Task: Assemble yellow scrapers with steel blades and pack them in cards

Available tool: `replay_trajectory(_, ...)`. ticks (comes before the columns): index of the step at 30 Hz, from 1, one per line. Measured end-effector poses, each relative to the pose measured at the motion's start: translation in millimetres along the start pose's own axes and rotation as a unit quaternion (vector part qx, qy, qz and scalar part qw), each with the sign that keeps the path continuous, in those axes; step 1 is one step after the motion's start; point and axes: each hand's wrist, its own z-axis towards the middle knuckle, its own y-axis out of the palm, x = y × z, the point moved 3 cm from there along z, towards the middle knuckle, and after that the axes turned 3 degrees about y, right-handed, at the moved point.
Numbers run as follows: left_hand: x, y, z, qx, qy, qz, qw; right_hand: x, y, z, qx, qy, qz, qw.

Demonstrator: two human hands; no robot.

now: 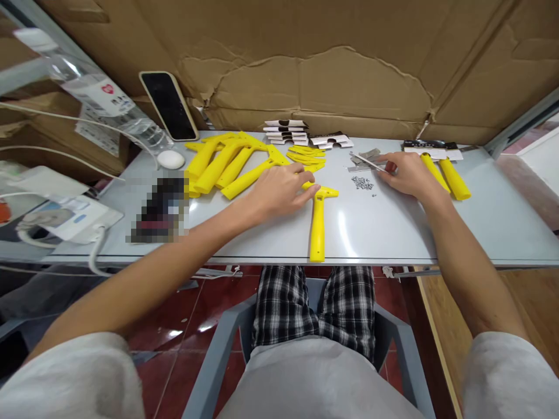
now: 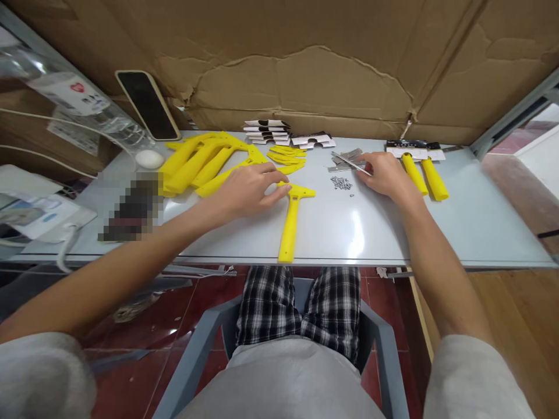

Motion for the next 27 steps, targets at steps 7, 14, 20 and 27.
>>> replay_trajectory(7,-41,27,-3,-0.001,0.013,0.019,1.0,4,2,2,-0.019,0.042,0.02,0.999)
replay_trajectory(14,-55,31,-5,0.048,0.015,-0.08,0.996,4,-5,1,0.014,0.093,0.012,0.996)
replay_trajectory(20,-72,26,-5,0.043,-0.039,-0.095,0.994,17,-5,3,0.032,0.115,-0.02,0.993)
replay_trajectory(27,-76,28,-5,0.036,-0.067,-0.068,0.995,24,-4,3,0.0,0.178,-0.075,0.981)
